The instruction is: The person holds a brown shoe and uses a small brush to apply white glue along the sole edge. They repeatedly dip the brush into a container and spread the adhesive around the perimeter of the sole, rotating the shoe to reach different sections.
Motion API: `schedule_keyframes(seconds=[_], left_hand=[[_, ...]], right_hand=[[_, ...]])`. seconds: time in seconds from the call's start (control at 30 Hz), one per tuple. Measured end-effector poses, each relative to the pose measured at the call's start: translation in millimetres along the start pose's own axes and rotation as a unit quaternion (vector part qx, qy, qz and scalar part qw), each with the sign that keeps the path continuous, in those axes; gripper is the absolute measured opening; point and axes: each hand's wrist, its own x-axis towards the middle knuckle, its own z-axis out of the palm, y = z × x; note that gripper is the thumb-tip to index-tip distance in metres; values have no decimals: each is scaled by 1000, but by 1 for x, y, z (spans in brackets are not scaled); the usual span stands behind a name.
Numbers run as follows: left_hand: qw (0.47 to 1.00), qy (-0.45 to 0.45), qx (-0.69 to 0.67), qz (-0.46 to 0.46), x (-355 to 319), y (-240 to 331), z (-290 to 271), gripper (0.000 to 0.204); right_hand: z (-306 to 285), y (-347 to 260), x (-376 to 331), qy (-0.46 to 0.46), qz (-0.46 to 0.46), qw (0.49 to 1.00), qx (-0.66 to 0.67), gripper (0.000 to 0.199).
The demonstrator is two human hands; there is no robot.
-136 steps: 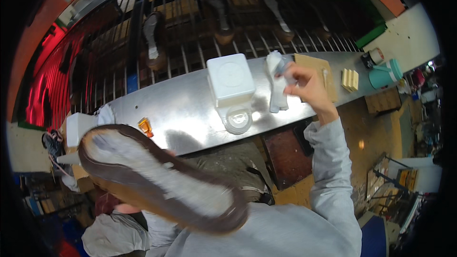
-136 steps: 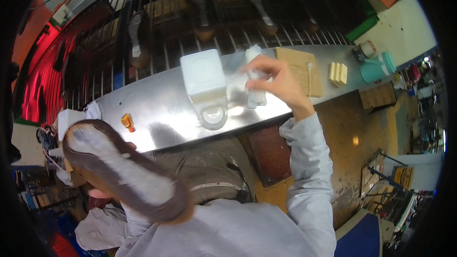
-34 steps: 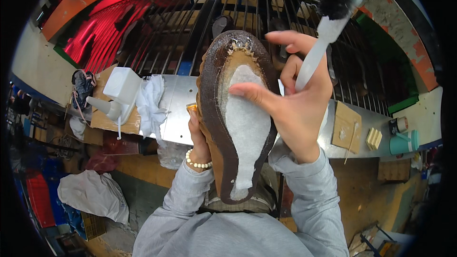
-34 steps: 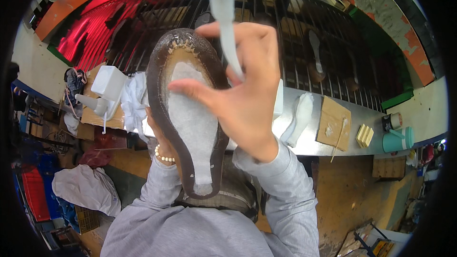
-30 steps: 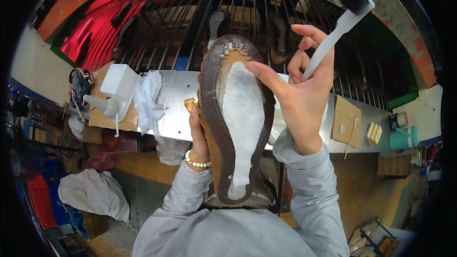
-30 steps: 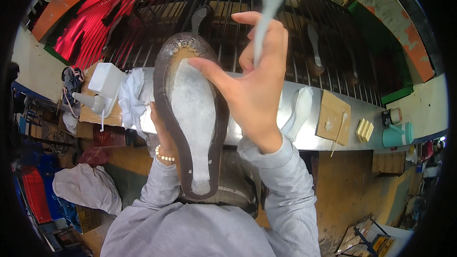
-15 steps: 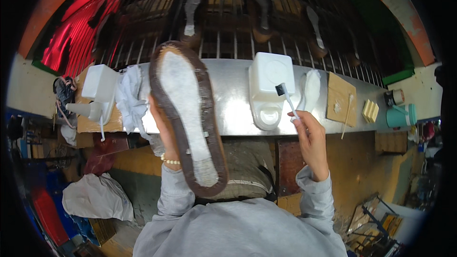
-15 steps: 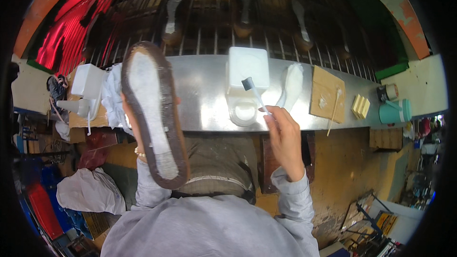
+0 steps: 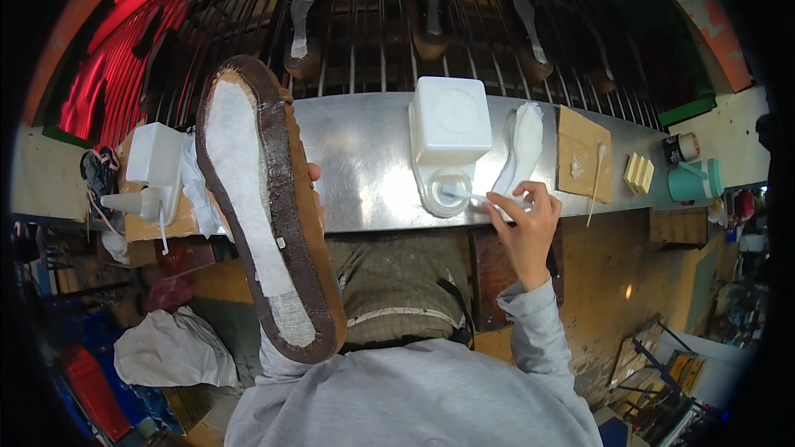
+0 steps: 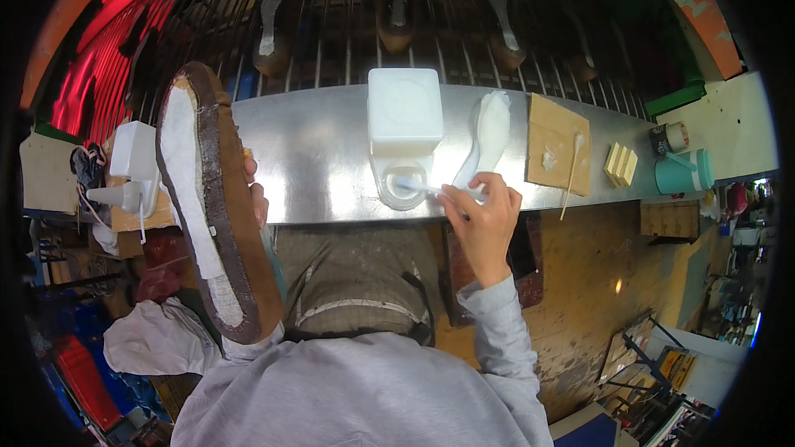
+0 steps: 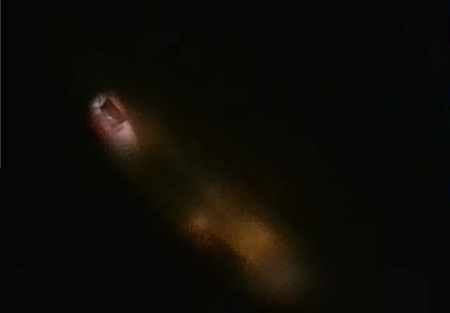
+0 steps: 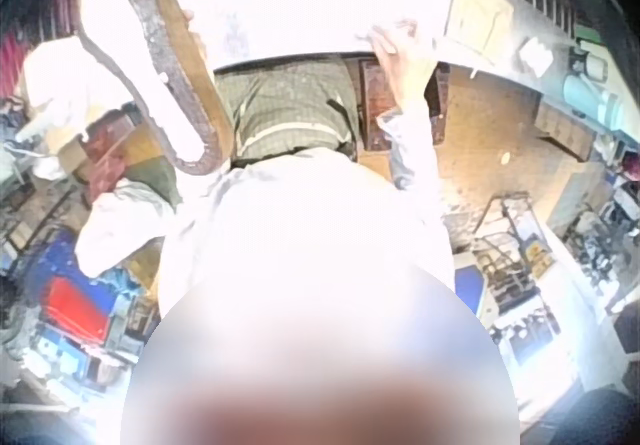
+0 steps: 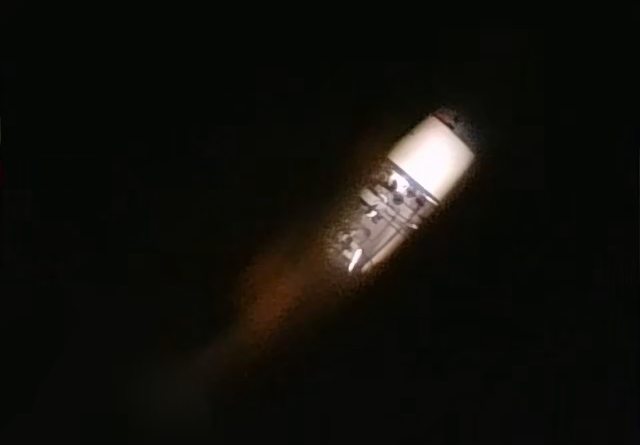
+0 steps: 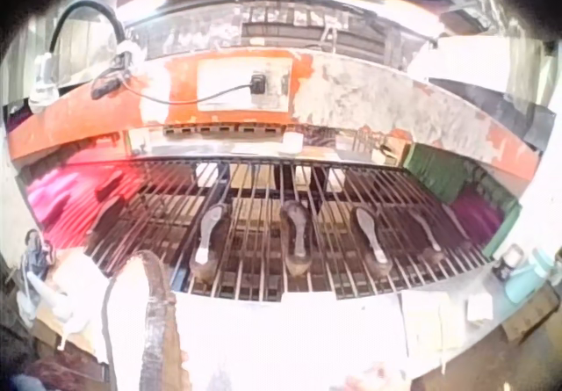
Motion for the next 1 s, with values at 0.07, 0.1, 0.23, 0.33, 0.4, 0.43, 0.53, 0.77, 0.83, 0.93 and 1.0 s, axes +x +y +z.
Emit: schedule_keyframes(seconds=[0.07,0.1,0.23,0.33,0.4,0.43,0.53,0.77,0.83,0.93,1.0], left_hand=[[996,18,54,71,3,-9,5,74],[988,76,43,124,1,-20,16,76],[835,370,196,357,21,-51,42,71],[692,594,245,329,36,-59,58,65],[769,496,234,329,41,-69,72,63],[756,528,251,295,43,-68,75,62],[744,527,318,259,43,-70,86,61],[790,531,135,274,41,-61,98,67],[795,523,162,262,42,-62,99,67],[858,372,18,353,44,-70,100,64],[841,410,9,352,44,-72,100,63]], right_hand=[[-3,-3,-7,-1,67,997,48,22],[-5,-7,-10,6,125,988,91,20],[-22,-25,12,8,140,967,215,17],[-50,-51,46,44,89,942,321,19],[-65,-71,72,84,-32,938,334,24],[-69,-79,87,81,-93,946,298,28],[-60,-97,129,123,-162,963,177,35],[-83,-107,135,66,-324,918,217,35],[-78,-108,138,83,-276,937,197,35],[-66,-101,158,139,-212,949,187,34],[-63,-97,167,185,-167,945,211,37]])
